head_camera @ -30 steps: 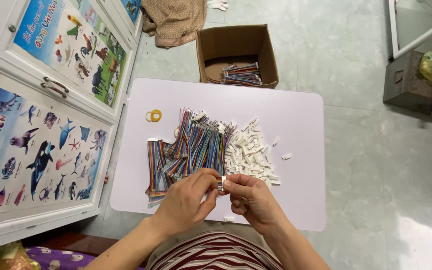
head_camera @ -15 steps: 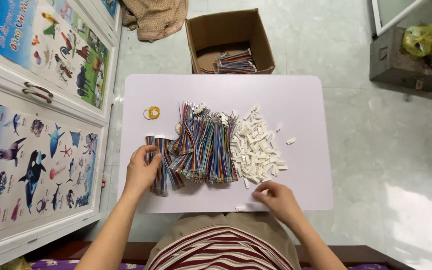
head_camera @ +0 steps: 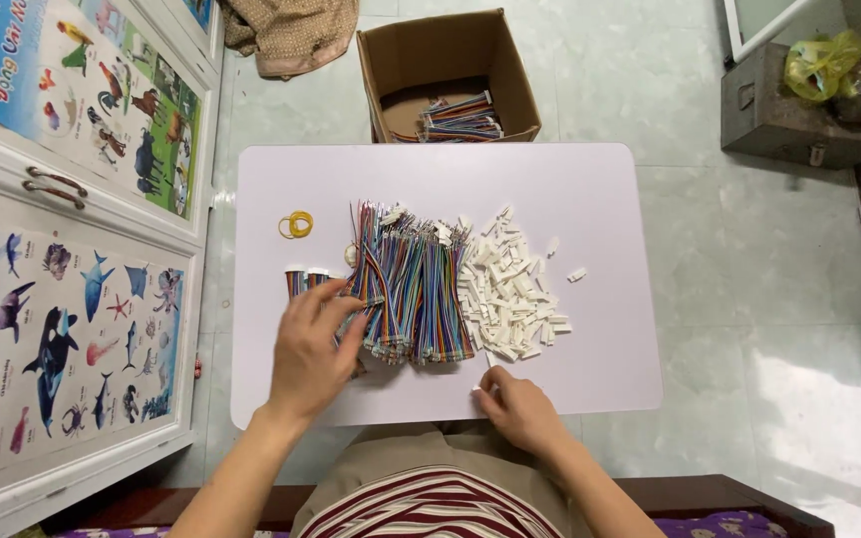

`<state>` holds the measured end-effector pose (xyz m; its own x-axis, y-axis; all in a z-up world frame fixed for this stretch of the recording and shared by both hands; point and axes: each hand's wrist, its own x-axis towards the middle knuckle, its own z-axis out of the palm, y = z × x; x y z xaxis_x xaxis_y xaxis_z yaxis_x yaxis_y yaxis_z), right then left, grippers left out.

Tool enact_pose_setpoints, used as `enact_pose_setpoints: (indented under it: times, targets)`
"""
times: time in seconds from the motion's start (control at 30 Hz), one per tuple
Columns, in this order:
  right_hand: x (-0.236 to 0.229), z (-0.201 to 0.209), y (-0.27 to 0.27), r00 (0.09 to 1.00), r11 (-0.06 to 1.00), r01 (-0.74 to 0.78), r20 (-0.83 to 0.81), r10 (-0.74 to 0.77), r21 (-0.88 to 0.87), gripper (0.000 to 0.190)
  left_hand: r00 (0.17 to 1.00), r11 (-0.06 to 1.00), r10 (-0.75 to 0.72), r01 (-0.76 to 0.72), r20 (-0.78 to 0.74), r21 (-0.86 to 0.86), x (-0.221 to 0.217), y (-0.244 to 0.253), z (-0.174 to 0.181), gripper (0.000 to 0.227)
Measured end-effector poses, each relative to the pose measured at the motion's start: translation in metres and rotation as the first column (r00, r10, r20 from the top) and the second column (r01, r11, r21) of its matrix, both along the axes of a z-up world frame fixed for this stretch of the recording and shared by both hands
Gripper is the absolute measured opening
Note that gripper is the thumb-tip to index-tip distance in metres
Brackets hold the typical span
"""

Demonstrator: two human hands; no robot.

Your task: The person is manually attaching white plastic connectors to the ends of multi-colored ribbon cables.

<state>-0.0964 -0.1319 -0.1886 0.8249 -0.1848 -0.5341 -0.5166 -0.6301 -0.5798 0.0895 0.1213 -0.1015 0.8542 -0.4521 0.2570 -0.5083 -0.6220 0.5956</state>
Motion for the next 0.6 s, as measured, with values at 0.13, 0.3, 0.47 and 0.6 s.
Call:
enact_pose_setpoints:
  times: [0.13,0.3,0.47,0.6]
  targets:
    - [0.005,0.029,-0.005,0.929,0.832,0.369,-0.142,-0.342,0.413,0.025,0.98,0.973,-0.199,0.196,0.016,0.123,-0.014,-0.021,-0.008,0.026]
    - [0.01,0.049,-0.023,0.749,0.28,0.559,-0.331,-0.574,0.78,0.023,0.892,0.779,-0.451,0.414,-0.038,0.471,-0.019,-0.054,-0.02,0.052]
    - [0.004,0.056,-0.029,0.724,0.072,0.439,-0.305,-0.619,0.896,0.018,0.867,0.738,-0.498,0.407,0.027,0.539,-0.017,-0.06,-0.042,0.047]
    - [0.007,0.072,-0.021,0.713,-0.097,0.349,-0.331,-0.618,0.932,0.016,0.873,0.826,-0.484,0.432,0.062,0.362,-0.019,-0.055,-0.034,0.025]
